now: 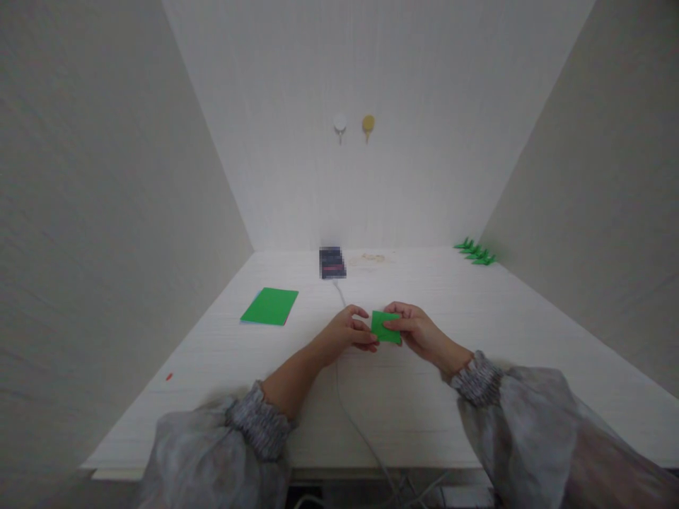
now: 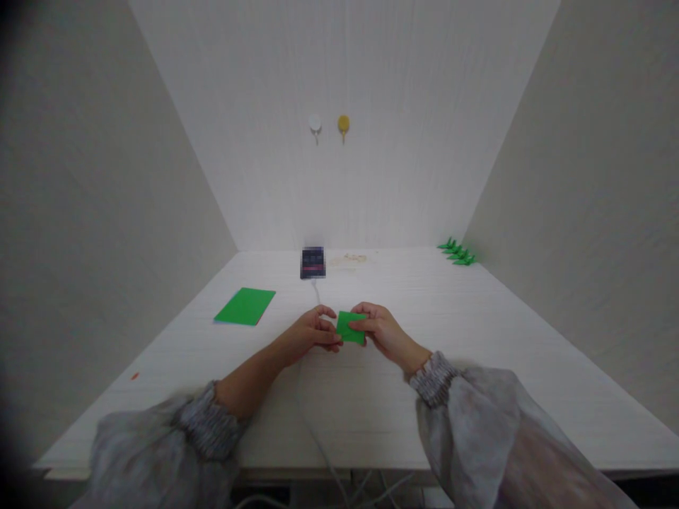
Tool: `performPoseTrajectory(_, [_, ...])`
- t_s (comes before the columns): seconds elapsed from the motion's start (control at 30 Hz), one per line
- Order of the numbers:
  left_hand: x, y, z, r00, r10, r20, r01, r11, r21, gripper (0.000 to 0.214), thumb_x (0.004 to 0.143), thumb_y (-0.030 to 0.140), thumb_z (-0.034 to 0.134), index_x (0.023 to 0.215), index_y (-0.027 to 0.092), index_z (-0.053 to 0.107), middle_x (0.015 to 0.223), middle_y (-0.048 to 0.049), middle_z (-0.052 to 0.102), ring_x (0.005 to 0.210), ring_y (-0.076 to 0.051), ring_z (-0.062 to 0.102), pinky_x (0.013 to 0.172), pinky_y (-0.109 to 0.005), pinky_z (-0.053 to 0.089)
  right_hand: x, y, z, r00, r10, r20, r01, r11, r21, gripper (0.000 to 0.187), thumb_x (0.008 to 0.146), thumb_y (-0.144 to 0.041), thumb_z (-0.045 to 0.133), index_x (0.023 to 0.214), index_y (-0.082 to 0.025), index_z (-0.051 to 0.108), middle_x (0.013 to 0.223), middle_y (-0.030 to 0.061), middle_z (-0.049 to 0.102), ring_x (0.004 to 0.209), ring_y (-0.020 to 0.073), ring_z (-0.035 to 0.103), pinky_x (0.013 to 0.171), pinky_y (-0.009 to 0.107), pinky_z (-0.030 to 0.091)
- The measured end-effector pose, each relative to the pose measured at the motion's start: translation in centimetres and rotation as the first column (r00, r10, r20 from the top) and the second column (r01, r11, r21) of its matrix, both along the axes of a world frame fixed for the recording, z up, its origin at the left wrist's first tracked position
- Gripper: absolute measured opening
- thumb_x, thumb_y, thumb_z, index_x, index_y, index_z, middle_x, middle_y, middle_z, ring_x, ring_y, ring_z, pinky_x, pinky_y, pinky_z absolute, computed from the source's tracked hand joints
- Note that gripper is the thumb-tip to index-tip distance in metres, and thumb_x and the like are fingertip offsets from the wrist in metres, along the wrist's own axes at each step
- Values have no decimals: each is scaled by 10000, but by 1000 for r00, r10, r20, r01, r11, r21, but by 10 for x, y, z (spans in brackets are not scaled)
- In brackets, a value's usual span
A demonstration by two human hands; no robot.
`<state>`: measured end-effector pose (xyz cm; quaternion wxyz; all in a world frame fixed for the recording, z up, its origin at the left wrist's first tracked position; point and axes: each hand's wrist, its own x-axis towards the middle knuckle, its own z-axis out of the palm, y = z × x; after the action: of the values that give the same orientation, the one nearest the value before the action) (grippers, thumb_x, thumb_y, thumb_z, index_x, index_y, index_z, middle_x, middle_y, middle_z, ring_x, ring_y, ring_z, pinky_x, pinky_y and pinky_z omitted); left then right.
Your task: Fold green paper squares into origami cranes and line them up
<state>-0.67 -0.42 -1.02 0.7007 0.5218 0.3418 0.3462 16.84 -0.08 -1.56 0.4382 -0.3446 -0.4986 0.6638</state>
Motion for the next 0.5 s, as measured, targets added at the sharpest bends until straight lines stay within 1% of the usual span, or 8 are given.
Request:
performPoseTrajectory(0.13, [0,0,1,1000,2,-2,-2,1000,10,489,538,155,708,864,162,343,580,-8,611,471,-130,580,501,-250,443,0,0,-1,1000,8,3,-8,1000,15,182,596,-198,669,690,-140,524,536,-28,546,410,63,459,338,165,325])
performPoseTrajectory(0.33, [2,-1,3,997,-7,71,3,998,62,500,523,134,705,857,175,336,529,34,584,439,-132,569,458,-230,427,0,0,0,1000,-7,-17,6,999,-39,211,574,-207,692,696,-141,532,561,-21,549,417,69,470,333,170,321])
performPoseTrajectory(0.5, [1,1,-1,995,-6,100,-2,997,82,471,548,125,681,852,183,326,522,39,583,439,-138,571,436,-223,428,-1,1,2,999,-12,-34,10,999,-45,215,570,-201,693,695,-138,530,548,-19,554,401,68,473,323,166,318])
